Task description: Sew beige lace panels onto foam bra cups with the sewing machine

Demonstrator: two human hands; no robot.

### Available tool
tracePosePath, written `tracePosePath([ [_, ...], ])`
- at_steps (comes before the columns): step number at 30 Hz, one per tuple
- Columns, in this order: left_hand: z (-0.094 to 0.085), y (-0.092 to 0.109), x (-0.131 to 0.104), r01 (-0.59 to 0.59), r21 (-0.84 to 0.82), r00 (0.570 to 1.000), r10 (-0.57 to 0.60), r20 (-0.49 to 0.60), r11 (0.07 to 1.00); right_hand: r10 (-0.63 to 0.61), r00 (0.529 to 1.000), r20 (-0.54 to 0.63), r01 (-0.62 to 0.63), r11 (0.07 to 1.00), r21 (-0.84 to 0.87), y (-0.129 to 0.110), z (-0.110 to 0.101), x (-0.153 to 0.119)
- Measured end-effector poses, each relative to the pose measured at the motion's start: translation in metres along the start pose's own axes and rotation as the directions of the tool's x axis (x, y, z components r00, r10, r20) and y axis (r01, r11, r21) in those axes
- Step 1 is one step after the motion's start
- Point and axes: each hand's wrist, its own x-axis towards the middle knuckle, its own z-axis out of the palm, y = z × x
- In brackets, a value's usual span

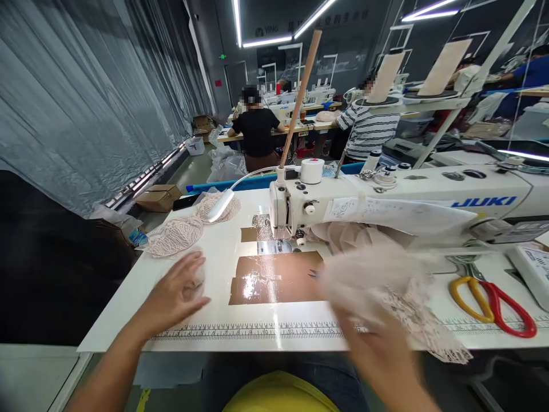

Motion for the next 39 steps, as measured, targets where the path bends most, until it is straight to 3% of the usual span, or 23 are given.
tracePosePath([
  [3,0.016,0.055,-0.003,-0.158,-0.375,0.959,0.232,0.16,0.913,-0.009,0.979,0.204,0.01,1.0,-0.004,-0.037,0.039,0.005],
  [5,0.03,0.08,-0.006,-0.112,-0.597,0.913,0.319,0.253,0.794,-0.107,0.951,0.29,0.116,0.993,-0.015,-0.053,0.056,0.012],
  [7,0.043,0.088,-0.009,-0.003,-0.708,0.932,0.259,0.254,0.706,-0.266,0.927,0.265,0.288,0.956,-0.048,-0.061,0.06,0.018],
  [9,0.052,0.082,-0.012,0.087,-0.73,0.972,0.103,0.211,0.678,-0.408,0.895,0.183,0.431,0.895,-0.112,-0.065,0.051,0.02],
  [12,0.055,0.061,-0.016,0.163,-0.687,0.986,-0.102,0.129,0.708,-0.495,0.869,-0.008,0.478,0.844,-0.244,-0.071,0.027,0.018],
  [14,0.052,0.052,-0.018,0.212,-0.682,0.977,-0.17,0.129,0.7,-0.436,0.887,-0.15,0.377,0.873,-0.309,-0.076,0.015,0.019],
  [16,0.046,0.05,-0.023,0.281,-0.737,0.959,-0.145,0.245,0.615,-0.286,0.934,-0.212,0.218,0.93,-0.297,-0.076,0.01,0.023],
  [17,0.043,0.052,-0.026,0.315,-0.772,0.941,-0.072,0.332,0.552,-0.181,0.967,-0.181,0.132,0.958,-0.253,-0.074,0.011,0.026],
  [18,0.04,0.055,-0.029,0.343,-0.808,0.911,0.039,0.41,0.479,-0.054,0.995,-0.081,0.038,0.983,-0.179,-0.069,0.014,0.029],
  [19,0.037,0.059,-0.031,0.365,-0.839,0.872,0.167,0.46,0.403,0.076,0.995,0.061,-0.071,0.994,-0.079,-0.063,0.017,0.03],
  [20,0.035,0.063,-0.033,0.379,-0.86,0.834,0.276,0.478,0.342,0.188,0.955,0.23,-0.202,0.979,0.037,-0.056,0.022,0.031],
  [22,0.034,0.07,-0.033,0.354,-0.882,0.814,0.362,0.455,0.312,0.275,0.794,0.542,-0.468,0.846,0.256,-0.042,0.034,0.027],
  [24,0.037,0.073,-0.026,0.261,-0.864,0.877,0.269,0.399,0.431,0.239,0.65,0.722,-0.664,0.641,0.386,-0.033,0.045,0.022],
  [25,0.041,0.074,-0.021,0.208,-0.826,0.907,0.214,0.364,0.524,0.214,0.608,0.765,-0.723,0.548,0.421,-0.031,0.05,0.019],
  [27,0.049,0.073,-0.01,0.148,-0.752,0.932,0.164,0.324,0.642,0.182,0.573,0.799,-0.778,0.427,0.461,-0.03,0.055,0.017],
  [30,0.057,0.068,0.004,0.264,-0.752,0.877,0.174,0.447,0.604,0.184,0.61,0.771,-0.766,0.388,0.513,-0.031,0.054,0.02],
  [34,0.053,0.061,0.011,0.517,-0.735,0.769,0.14,0.624,0.438,0.311,0.689,0.654,-0.709,0.477,0.52,-0.026,0.04,0.026],
  [39,0.052,0.063,0.016,0.564,-0.751,0.773,0.099,0.626,0.344,0.378,0.816,0.437,-0.562,0.694,0.45,-0.015,0.035,0.032],
])
